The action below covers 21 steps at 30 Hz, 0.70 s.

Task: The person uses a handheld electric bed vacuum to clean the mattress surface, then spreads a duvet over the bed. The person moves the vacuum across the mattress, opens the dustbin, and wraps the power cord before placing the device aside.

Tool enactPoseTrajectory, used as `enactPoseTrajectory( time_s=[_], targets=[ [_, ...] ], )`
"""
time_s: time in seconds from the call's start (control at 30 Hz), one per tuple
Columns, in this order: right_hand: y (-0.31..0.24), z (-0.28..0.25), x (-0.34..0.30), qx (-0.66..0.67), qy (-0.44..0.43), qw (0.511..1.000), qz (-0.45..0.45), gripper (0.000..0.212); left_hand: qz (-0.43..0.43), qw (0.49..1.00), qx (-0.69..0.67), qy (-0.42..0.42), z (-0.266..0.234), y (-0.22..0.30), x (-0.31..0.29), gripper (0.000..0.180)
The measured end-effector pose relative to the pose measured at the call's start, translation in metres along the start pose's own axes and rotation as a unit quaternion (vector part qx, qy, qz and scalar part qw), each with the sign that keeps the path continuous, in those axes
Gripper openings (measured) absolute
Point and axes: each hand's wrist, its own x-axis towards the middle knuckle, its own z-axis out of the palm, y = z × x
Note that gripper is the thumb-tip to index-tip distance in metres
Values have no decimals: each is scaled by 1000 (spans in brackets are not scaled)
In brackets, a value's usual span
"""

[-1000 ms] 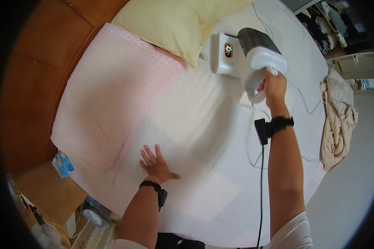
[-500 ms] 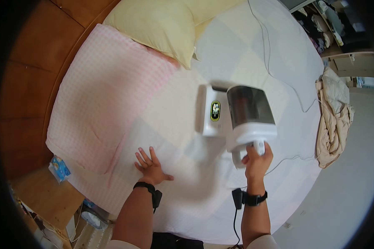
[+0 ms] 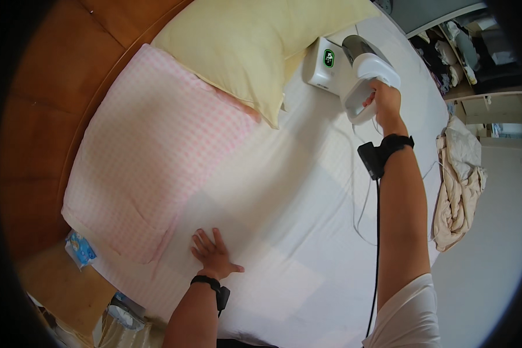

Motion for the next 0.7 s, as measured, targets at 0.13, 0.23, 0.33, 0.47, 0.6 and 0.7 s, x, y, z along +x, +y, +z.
enactPoseTrajectory(
  time_s=[0.13, 0.23, 0.33, 0.47, 0.6, 0.7],
  targets=[
    [10, -5, -20, -11, -15, 1000, -3, 26, 2, 1000, -12, 26, 3, 0, -4, 163],
    [43, -34, -71, -22, -23, 999, -12, 25, -11, 999, 0, 42, 8, 3, -4, 166],
    [87, -89, -139, -71, -50, 996, -35, 24, -19, 997, -2, 69, 17, 6, -2, 171],
    [172, -187, -265, -108, -61, 991, -44, 24, -9, 993, -1, 116, 29, 4, 1, 177],
    [253, -294, -423, -121, -60, 991, 6, 24, -16, 987, 23, 161, 37, 3, 3, 179],
    [288, -344, -549, -147, -14, 988, 49, 20, -39, 983, 42, 176, 39, 8, 1, 177]
  ],
)
